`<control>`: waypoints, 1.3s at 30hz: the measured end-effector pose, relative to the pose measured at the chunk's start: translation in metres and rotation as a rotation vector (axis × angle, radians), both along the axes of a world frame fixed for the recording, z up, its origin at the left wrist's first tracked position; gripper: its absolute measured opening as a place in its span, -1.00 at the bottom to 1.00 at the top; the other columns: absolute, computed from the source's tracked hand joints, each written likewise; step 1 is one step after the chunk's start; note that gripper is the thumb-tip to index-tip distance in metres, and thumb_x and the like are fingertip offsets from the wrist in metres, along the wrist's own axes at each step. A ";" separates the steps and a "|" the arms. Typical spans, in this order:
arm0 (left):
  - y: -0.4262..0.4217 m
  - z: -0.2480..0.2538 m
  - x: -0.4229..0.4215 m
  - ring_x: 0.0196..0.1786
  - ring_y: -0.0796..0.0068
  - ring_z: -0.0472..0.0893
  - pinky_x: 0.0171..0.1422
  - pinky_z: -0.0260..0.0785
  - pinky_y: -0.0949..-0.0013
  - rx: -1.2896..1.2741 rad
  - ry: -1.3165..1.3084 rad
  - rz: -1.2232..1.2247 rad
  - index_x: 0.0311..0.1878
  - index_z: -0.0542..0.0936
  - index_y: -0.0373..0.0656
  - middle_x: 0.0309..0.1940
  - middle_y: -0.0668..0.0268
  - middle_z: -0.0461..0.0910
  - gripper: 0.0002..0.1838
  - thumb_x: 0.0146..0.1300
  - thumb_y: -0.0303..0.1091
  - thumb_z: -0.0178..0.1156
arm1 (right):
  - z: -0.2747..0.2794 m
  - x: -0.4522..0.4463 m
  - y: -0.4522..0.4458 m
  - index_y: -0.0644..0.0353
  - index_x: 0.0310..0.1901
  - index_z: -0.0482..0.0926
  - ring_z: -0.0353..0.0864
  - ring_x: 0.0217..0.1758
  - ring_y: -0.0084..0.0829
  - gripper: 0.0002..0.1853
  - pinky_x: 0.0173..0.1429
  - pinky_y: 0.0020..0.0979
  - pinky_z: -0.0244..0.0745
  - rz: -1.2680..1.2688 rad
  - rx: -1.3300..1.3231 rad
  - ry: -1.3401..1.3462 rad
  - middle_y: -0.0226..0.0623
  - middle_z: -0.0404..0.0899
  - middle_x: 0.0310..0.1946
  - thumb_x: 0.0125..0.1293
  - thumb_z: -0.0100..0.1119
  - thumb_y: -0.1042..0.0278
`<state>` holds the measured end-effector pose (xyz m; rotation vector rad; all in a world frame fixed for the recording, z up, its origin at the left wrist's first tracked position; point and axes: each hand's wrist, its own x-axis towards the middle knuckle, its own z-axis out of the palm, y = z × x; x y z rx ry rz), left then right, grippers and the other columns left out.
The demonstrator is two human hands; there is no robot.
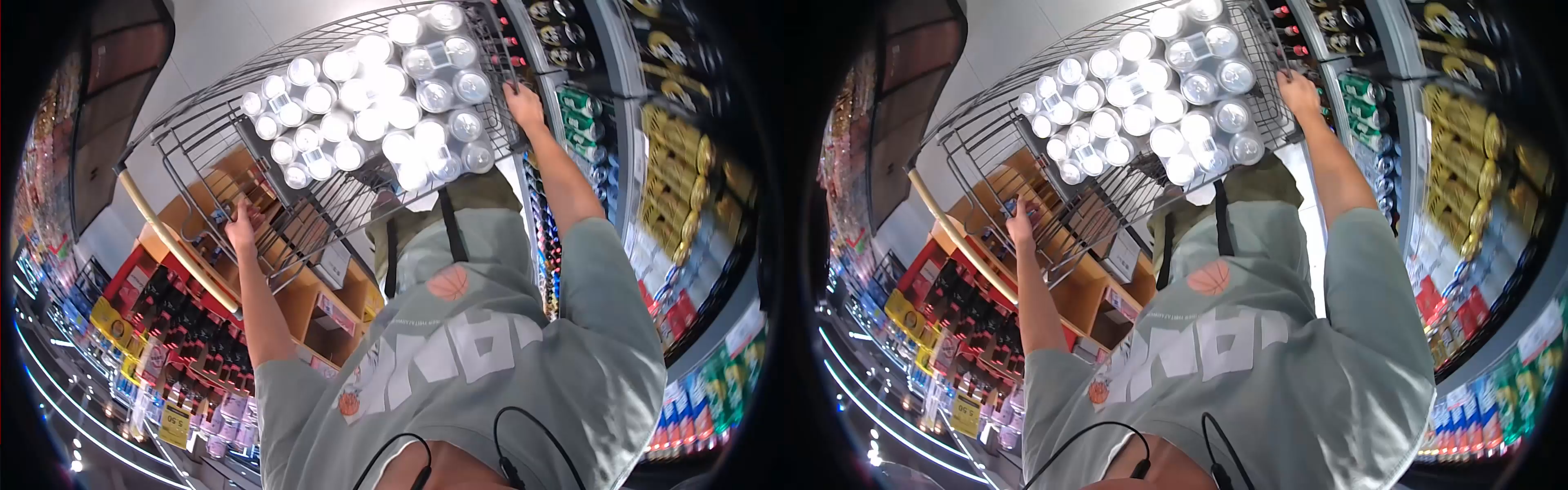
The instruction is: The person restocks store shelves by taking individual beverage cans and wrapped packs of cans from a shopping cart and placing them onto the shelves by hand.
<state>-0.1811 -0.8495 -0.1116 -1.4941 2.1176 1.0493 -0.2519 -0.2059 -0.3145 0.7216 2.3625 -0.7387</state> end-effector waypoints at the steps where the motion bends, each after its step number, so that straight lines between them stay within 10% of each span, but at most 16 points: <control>1: -0.003 0.000 0.000 -0.37 0.37 0.72 -0.29 0.58 0.38 -0.021 -0.001 -0.001 -0.07 0.60 -0.29 -0.27 0.17 0.72 -0.58 0.37 -0.05 0.18 | 0.004 0.000 -0.007 0.01 -0.08 0.64 0.67 -0.09 0.14 -0.56 0.05 0.05 0.54 0.040 0.169 0.017 0.04 0.69 -0.22 0.30 0.03 -0.16; 7: -0.025 -0.012 0.009 -0.28 0.39 0.71 -0.23 0.58 0.36 -0.001 -0.015 -0.043 -0.11 0.64 -0.23 -0.24 0.19 0.72 -0.66 0.36 -0.11 0.14 | 0.001 0.008 -0.009 0.10 -0.28 0.54 0.67 -0.39 0.11 -0.73 -0.28 0.07 0.58 0.163 0.320 0.203 -0.02 0.67 -0.45 0.26 0.12 0.06; 39: -0.005 0.010 0.058 -0.32 0.28 0.72 -0.20 0.61 0.28 -0.005 -0.009 -0.021 -0.09 0.56 -0.24 -0.25 0.18 0.68 -0.74 0.36 -0.23 0.15 | 0.013 0.076 -0.003 0.15 -0.25 0.65 0.68 -0.35 0.01 -0.76 -0.14 -0.07 0.61 0.120 0.185 0.300 -0.09 0.68 -0.46 0.15 0.23 0.18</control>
